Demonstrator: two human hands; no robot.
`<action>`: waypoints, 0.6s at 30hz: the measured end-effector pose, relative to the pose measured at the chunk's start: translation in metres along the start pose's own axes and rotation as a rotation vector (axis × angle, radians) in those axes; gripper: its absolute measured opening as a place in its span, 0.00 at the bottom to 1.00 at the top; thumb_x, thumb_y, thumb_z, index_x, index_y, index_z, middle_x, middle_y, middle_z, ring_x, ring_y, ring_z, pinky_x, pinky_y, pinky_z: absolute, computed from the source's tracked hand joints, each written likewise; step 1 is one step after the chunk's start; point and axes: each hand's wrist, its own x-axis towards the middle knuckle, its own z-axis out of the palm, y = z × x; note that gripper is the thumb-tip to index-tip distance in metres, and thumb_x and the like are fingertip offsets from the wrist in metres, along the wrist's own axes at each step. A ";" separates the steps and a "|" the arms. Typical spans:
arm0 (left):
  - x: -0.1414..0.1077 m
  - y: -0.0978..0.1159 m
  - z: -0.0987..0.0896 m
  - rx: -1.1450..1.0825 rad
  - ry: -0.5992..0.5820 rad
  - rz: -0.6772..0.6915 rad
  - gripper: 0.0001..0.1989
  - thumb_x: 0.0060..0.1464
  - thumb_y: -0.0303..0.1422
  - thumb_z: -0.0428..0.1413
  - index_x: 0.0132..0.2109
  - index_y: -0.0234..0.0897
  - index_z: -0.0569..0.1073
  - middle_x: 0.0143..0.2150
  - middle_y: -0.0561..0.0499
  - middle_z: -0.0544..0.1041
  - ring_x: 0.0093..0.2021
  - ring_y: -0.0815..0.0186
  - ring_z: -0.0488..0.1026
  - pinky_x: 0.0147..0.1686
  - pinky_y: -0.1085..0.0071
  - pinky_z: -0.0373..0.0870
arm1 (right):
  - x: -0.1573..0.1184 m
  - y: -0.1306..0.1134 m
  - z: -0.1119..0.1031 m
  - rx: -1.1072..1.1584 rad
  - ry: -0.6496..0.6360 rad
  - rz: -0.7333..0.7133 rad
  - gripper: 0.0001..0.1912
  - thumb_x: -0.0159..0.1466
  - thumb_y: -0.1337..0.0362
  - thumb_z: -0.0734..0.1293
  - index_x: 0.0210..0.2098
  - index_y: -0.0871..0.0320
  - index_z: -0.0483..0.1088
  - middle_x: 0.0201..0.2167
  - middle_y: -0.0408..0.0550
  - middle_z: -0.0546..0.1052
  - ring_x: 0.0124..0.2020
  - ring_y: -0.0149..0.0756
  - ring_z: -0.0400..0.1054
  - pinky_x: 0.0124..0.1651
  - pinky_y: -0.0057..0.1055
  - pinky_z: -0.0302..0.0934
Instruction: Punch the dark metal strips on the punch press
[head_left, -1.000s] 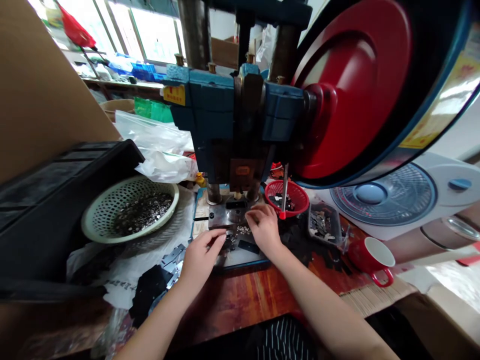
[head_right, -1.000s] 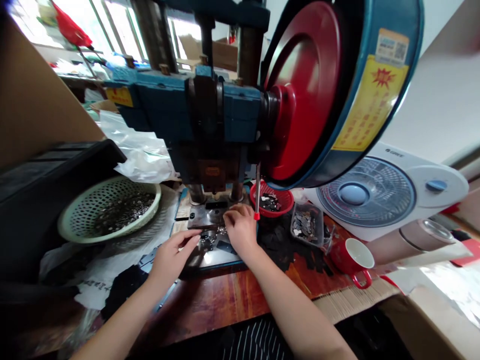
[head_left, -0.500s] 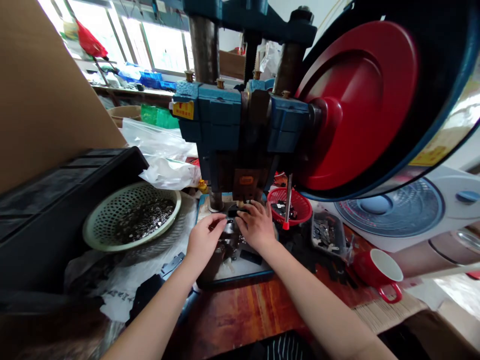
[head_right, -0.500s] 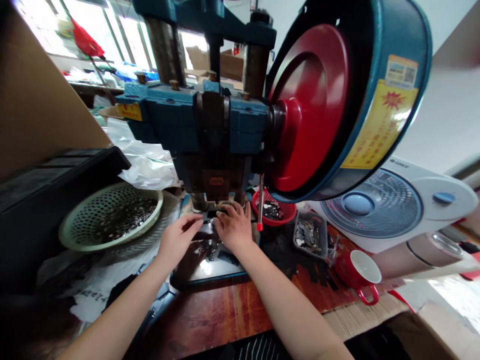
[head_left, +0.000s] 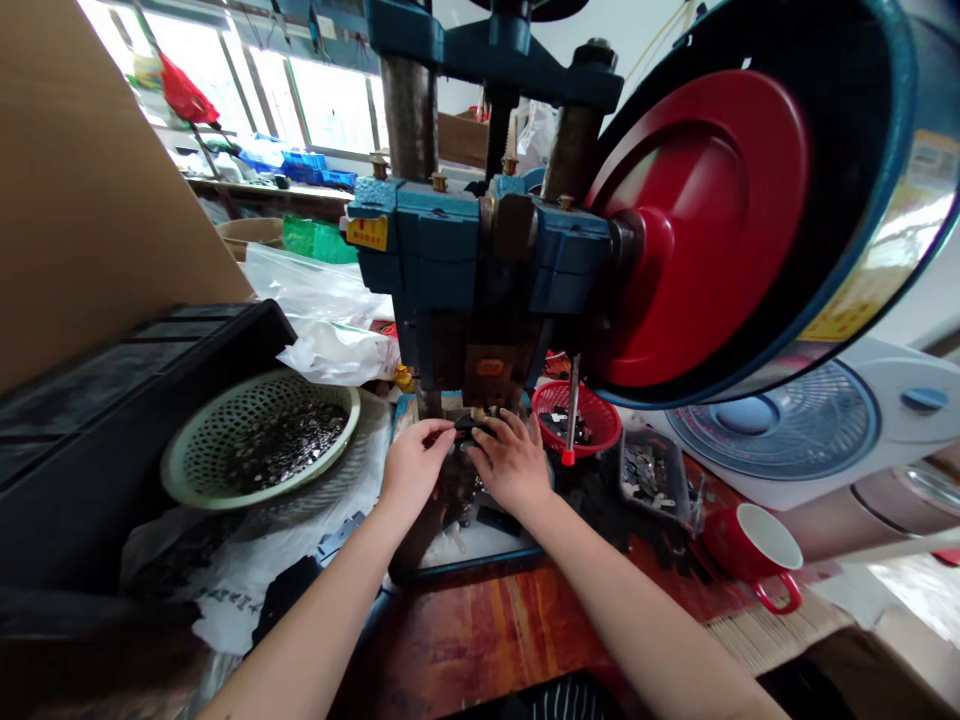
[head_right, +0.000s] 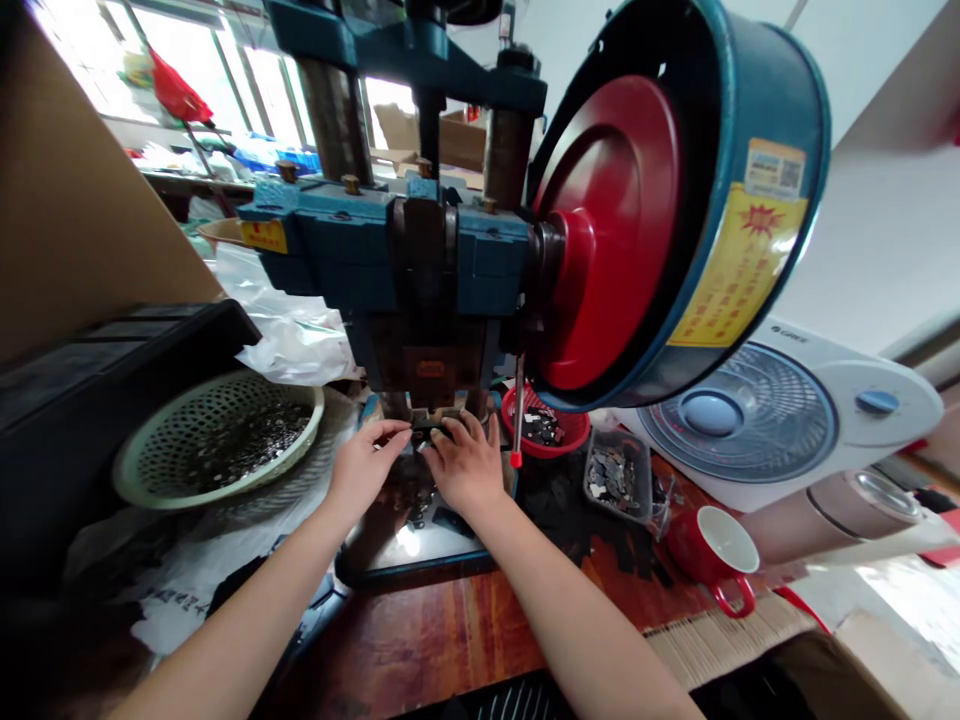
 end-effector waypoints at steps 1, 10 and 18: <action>0.000 0.001 0.001 0.002 -0.001 0.003 0.13 0.51 0.40 0.53 0.38 0.39 0.76 0.37 0.50 0.79 0.36 0.62 0.73 0.40 0.66 0.68 | 0.000 0.001 0.001 0.025 -0.001 0.016 0.15 0.64 0.53 0.61 0.48 0.47 0.71 0.52 0.43 0.72 0.60 0.45 0.55 0.63 0.56 0.38; 0.009 0.001 0.020 0.096 -0.016 0.104 0.12 0.53 0.37 0.52 0.37 0.38 0.77 0.37 0.49 0.79 0.39 0.61 0.74 0.41 0.65 0.68 | -0.001 0.017 0.006 0.131 0.082 0.033 0.13 0.65 0.57 0.60 0.47 0.48 0.72 0.52 0.43 0.72 0.59 0.44 0.57 0.62 0.52 0.44; 0.014 -0.007 0.025 0.190 0.047 0.153 0.11 0.52 0.37 0.52 0.35 0.40 0.78 0.36 0.48 0.78 0.40 0.60 0.73 0.45 0.62 0.66 | -0.001 0.016 0.004 0.031 0.040 -0.020 0.13 0.64 0.55 0.61 0.47 0.45 0.72 0.51 0.42 0.72 0.60 0.45 0.55 0.63 0.55 0.39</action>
